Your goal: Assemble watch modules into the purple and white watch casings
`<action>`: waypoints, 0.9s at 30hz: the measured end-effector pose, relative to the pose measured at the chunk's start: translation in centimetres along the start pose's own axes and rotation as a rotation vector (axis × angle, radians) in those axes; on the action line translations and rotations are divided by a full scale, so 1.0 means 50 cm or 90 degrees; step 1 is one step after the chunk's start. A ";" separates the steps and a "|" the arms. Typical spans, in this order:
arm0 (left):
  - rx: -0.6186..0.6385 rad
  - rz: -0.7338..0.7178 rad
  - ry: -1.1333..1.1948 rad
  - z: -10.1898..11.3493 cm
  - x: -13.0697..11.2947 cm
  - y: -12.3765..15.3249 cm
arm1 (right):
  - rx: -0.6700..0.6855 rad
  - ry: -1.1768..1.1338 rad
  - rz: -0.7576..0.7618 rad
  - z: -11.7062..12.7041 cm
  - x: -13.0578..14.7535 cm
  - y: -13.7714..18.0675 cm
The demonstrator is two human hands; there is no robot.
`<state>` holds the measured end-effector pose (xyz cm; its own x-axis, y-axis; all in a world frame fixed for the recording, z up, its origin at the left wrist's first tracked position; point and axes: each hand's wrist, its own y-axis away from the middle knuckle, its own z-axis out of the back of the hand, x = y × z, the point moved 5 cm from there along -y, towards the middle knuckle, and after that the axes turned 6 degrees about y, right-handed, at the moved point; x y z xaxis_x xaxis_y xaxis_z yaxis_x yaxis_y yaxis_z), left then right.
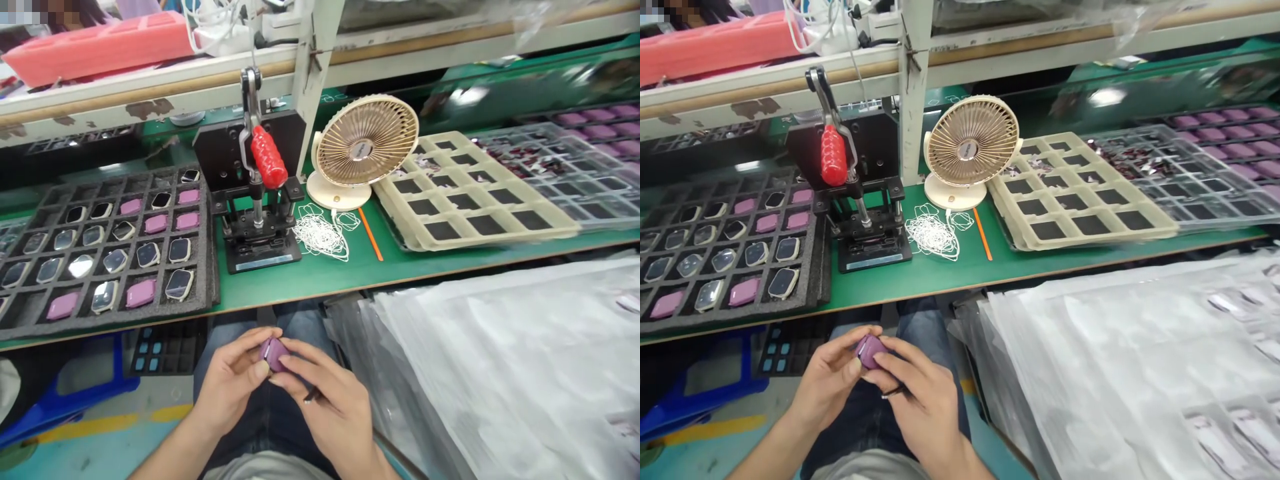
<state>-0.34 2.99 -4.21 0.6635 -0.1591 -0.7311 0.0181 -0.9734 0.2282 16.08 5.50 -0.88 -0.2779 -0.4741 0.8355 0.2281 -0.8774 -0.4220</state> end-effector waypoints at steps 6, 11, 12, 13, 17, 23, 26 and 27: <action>-0.004 -0.063 -0.029 -0.007 -0.011 -0.002 | 0.021 0.019 0.020 0.005 -0.003 0.002; -0.007 -0.074 -0.022 0.001 -0.008 -0.006 | 0.043 0.047 0.057 0.005 0.001 0.009; -0.010 -0.074 -0.019 0.004 -0.006 -0.007 | 0.051 0.059 0.068 0.002 0.003 0.012; -0.015 -0.077 -0.016 0.008 -0.003 -0.007 | 0.058 0.074 0.079 -0.002 0.004 0.014; -0.038 -0.086 -0.006 0.012 0.005 -0.001 | 0.056 0.135 0.106 -0.023 -0.002 0.027; -0.178 -0.071 -0.023 0.001 0.005 0.002 | 0.012 0.133 0.083 -0.042 -0.021 0.018; -0.232 -0.060 0.011 0.008 0.004 -0.002 | 0.034 0.109 -0.032 -0.037 -0.034 -0.003; -0.233 -0.057 0.022 0.012 0.005 -0.004 | 0.074 0.108 -0.055 -0.039 -0.036 -0.009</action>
<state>-0.63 3.04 -4.82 0.6717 -0.0649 -0.7380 0.3389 -0.8589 0.3840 14.66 6.62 -2.89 -0.4521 -0.4116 0.7913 0.2999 -0.9057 -0.2997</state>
